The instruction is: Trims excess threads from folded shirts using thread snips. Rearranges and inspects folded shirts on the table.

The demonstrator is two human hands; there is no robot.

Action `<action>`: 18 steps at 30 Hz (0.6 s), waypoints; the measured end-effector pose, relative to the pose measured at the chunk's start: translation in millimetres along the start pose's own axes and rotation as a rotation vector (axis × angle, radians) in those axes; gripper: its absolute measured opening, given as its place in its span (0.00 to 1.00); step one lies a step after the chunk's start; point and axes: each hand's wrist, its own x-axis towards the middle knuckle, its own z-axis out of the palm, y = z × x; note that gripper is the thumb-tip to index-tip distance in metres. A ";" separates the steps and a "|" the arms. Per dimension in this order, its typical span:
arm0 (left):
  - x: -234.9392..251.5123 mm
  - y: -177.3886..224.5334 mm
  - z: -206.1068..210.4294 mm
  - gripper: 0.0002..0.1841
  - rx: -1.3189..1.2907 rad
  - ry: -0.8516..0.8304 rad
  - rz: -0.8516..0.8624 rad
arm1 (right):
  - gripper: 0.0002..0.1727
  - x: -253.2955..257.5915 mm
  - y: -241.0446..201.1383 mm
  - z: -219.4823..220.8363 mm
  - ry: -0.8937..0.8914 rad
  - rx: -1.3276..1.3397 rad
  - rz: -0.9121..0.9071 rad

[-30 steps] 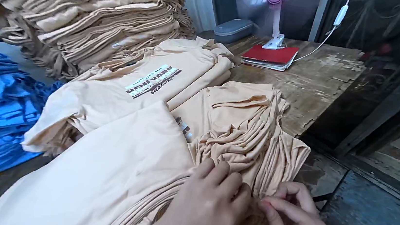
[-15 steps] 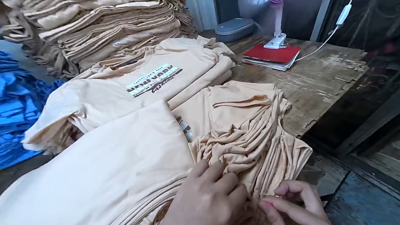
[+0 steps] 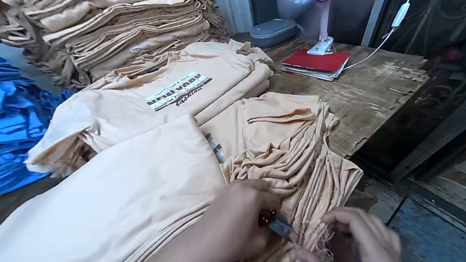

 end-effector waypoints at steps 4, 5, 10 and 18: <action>1.9 -14.4 -11.1 0.08 -0.234 -0.097 0.028 | 0.43 3.3 -30.3 45.0 0.122 -0.083 -0.082; 0.6 -15.8 -13.6 0.09 -0.274 -0.122 0.044 | 0.38 5.3 -34.1 57.4 0.178 -0.123 -0.084; 7.4 -15.1 -21.5 0.09 -0.353 -0.211 -0.085 | 0.14 11.4 -32.6 66.8 0.160 0.052 -0.129; 17.1 -8.7 -20.1 0.08 -0.384 -0.219 -0.335 | 0.14 3.2 -5.7 60.4 0.403 0.054 -0.153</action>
